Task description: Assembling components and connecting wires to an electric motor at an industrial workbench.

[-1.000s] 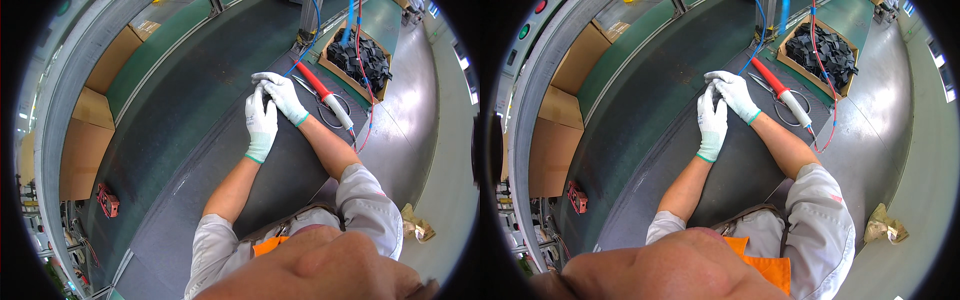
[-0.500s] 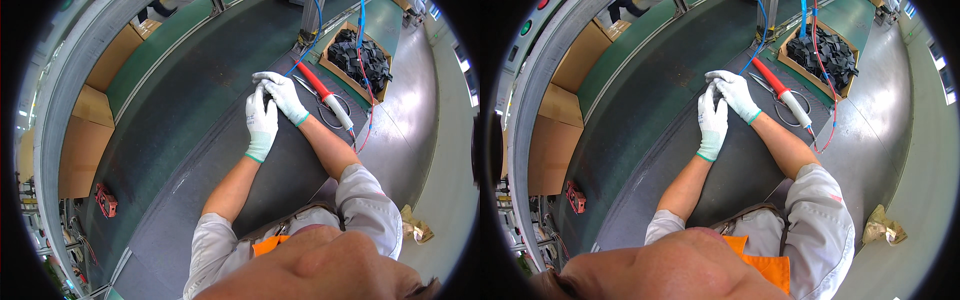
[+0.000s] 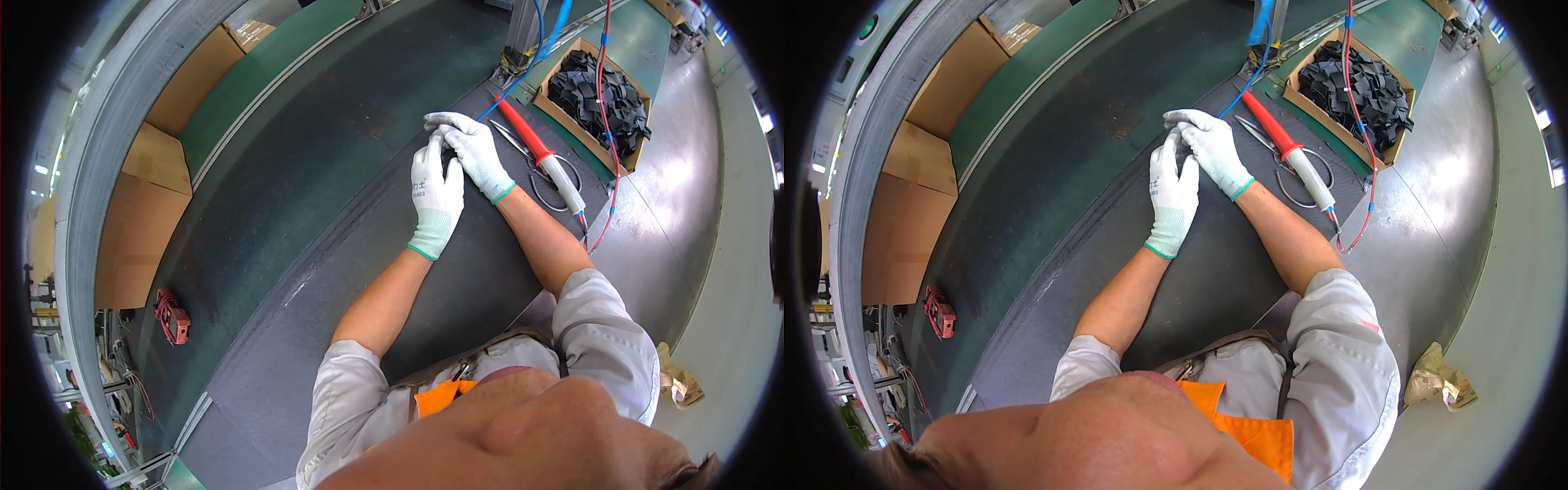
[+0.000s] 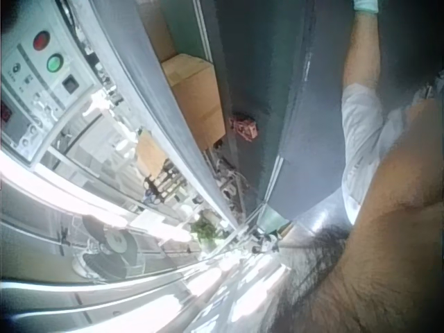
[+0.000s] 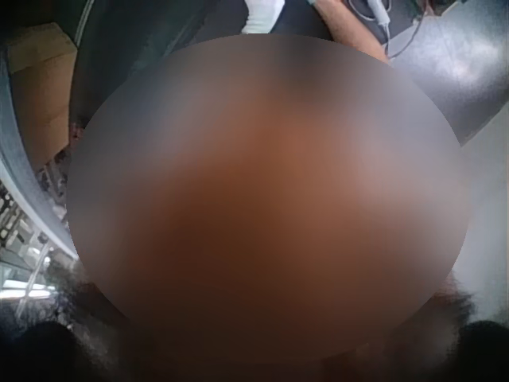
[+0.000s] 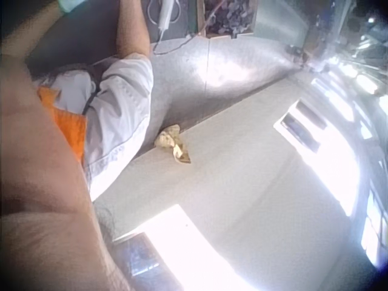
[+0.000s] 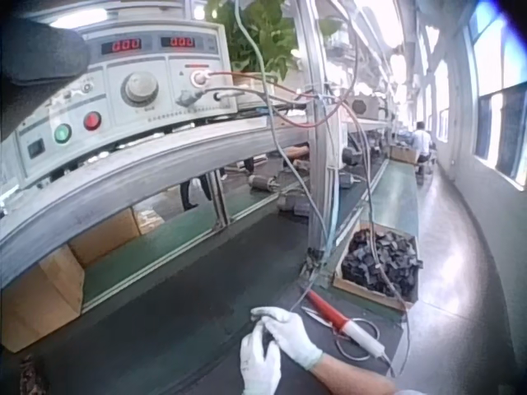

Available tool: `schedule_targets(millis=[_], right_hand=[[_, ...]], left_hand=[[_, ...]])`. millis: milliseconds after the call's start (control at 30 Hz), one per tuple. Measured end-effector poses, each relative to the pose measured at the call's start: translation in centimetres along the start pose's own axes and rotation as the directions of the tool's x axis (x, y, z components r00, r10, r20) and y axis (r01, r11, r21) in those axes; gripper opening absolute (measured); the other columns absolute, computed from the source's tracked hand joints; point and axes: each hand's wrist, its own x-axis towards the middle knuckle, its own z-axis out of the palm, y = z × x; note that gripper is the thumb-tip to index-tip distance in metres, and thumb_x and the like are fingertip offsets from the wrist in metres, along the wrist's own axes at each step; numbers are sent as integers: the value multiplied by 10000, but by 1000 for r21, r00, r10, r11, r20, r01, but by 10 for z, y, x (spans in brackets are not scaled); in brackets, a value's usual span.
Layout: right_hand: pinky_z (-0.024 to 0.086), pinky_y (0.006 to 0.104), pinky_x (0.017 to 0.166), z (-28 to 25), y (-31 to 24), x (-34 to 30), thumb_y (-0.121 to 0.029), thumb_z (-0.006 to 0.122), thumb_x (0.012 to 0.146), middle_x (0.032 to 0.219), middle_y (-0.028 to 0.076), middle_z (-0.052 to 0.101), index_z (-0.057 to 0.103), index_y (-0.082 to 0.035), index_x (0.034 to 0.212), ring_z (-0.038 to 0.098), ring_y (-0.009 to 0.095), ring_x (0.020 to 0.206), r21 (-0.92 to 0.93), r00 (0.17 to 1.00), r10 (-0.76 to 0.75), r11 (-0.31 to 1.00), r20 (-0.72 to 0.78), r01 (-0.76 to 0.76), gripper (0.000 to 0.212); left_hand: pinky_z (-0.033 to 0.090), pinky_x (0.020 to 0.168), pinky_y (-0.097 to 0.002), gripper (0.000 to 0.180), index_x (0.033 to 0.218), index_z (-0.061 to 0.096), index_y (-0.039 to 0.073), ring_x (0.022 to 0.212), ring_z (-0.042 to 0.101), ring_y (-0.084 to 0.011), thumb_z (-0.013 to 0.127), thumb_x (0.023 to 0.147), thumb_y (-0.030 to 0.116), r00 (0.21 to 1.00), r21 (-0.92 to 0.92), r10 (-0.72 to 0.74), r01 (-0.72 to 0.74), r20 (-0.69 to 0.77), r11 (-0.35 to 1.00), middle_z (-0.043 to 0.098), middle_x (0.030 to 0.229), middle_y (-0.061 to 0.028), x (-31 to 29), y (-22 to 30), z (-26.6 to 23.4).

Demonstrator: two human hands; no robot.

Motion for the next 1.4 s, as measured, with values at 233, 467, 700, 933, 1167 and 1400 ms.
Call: schedule_targets(millis=[233,467,700,933,1167,1400], right_hand=[[515,285,974,0,1,1,16,510,991,1132,94,728,686,28,1245,669,149,1057,-19,999,-39,999,7,39,309],[515,287,977,-3,2,1,19,509,993,1133,96,728,684,30,1247,669,152,1060,9,1000,-31,999,3,31,309],[518,290,980,-3,3,2,16,506,998,1134,99,727,679,31,1252,670,156,1061,-1,1000,-26,1000,1,26,308],[525,286,965,-5,9,3,9,505,1010,1135,98,725,675,32,1260,671,150,1043,-16,999,-46,999,6,46,303],[530,281,950,-8,14,5,13,500,1009,1135,94,722,670,28,1271,670,143,1016,4,999,-44,999,-9,44,313],[522,291,971,-5,10,4,16,492,996,1153,96,723,674,23,1269,668,148,1042,-21,999,-38,999,-2,38,328]], left_hand=[[485,984,-424,500,1429,521,0,1116,597,-328,622,956,128,1000,2,18,-18,-1,1000,589,1224,-191,1,-1,0],[492,974,-415,502,1426,522,1,1103,602,-315,629,949,112,1000,-11,6,-6,-1,1000,588,1219,-184,0,-3,5],[500,956,-410,498,1420,528,6,1085,609,-308,635,945,113,999,22,43,-43,-24,999,589,1207,-178,1,-7,7],[496,951,-427,497,1406,532,1,1082,605,-321,647,937,120,1000,1,14,-14,-11,1000,593,1186,-188,2,-7,8],[492,954,-433,499,1397,536,-3,1091,601,-332,654,928,116,998,3,57,-57,-29,998,595,1190,-192,1,-6,10],[483,974,-422,510,1415,532,5,1099,591,-330,625,929,130,1000,10,16,-16,-14,1000,597,1192,-188,2,-10,10]])
